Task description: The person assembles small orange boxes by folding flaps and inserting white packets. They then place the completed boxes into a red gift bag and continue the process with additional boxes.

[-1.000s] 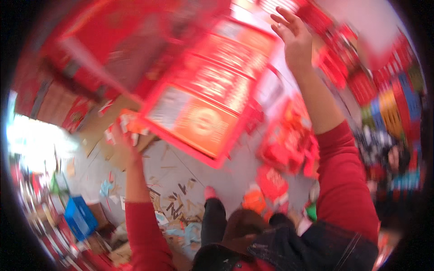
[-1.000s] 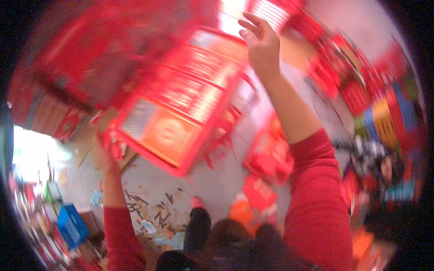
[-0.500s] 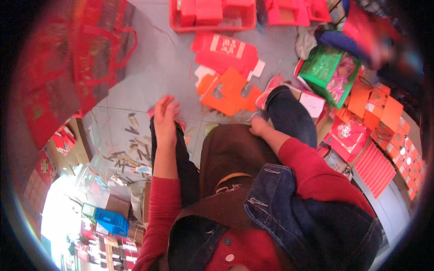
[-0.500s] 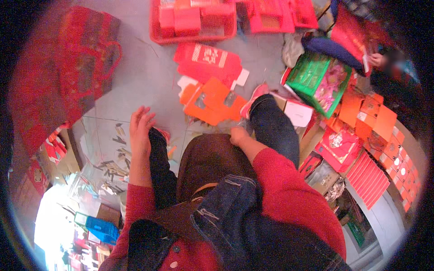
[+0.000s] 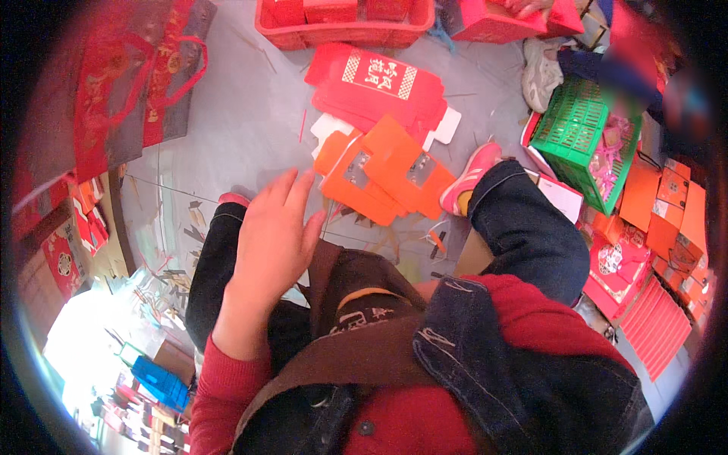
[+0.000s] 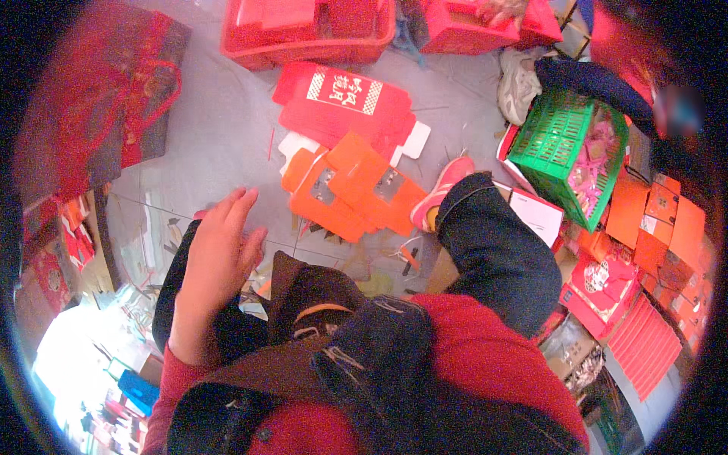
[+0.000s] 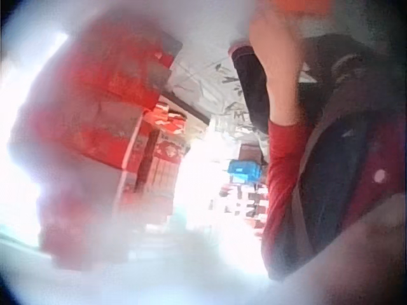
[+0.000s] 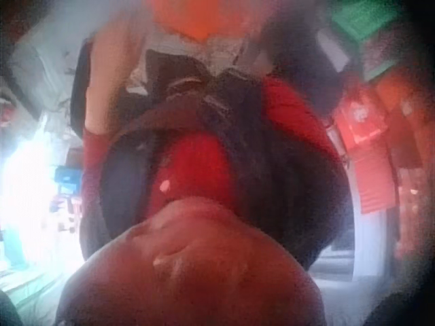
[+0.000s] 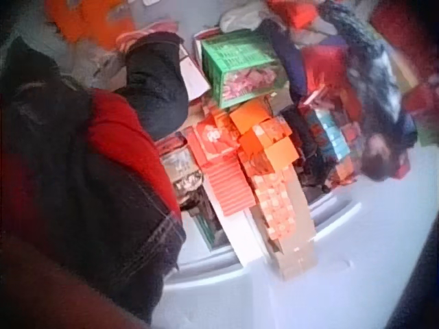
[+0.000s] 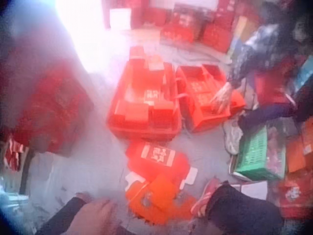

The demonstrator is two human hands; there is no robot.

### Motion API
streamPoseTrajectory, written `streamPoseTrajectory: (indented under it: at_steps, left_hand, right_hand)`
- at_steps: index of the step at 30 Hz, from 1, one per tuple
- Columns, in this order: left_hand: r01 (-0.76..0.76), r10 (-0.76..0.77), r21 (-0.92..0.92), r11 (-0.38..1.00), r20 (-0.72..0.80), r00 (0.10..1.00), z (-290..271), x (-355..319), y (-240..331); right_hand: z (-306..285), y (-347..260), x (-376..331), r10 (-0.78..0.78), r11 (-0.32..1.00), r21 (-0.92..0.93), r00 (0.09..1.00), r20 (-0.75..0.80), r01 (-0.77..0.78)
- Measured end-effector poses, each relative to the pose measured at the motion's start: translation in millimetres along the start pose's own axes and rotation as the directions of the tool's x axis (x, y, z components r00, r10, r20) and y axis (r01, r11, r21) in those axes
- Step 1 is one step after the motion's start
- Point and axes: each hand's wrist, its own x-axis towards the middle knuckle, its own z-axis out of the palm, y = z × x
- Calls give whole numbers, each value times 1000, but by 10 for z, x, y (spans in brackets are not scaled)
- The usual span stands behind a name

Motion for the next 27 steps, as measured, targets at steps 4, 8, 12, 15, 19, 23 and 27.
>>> streamPoseTrajectory:
  at_steps: [4, 8, 12, 15, 19, 23, 27]
  left_hand:
    - [-16, 17, -94, 995, 6, 1000, 9, -140, 74]
    - [-183, 164, -143, 973, -134, 977, 105, -352, 283]
    - [-350, 299, -212, 912, -240, 924, 155, -615, 482]
    - [-239, 232, -128, 963, -65, 970, 111, -653, 398]
    - [-263, 263, 12, 965, -53, 963, -4, -631, 393]
    - [-313, 313, -115, 943, -18, 950, -25, -352, 275]
    - [-154, 156, -34, 988, 109, 982, -58, -13, -10]
  right_hand:
    - [28, 159, -148, -20, 1000, 5, 996, -90, 20]
    - [-11, 293, -302, -1, 1000, 23, 983, -182, 6]
    - [-75, 463, -385, 33, 999, 46, 968, -249, -22]
    - [-83, 525, -373, 71, 996, 68, 960, -272, -54]
    - [-134, 551, -343, 113, 992, 85, 963, -243, -95]
    - [-226, 538, -215, 164, 984, 111, 963, -214, -143]
    - [-363, 511, 49, 151, 986, 105, 960, -237, -129]
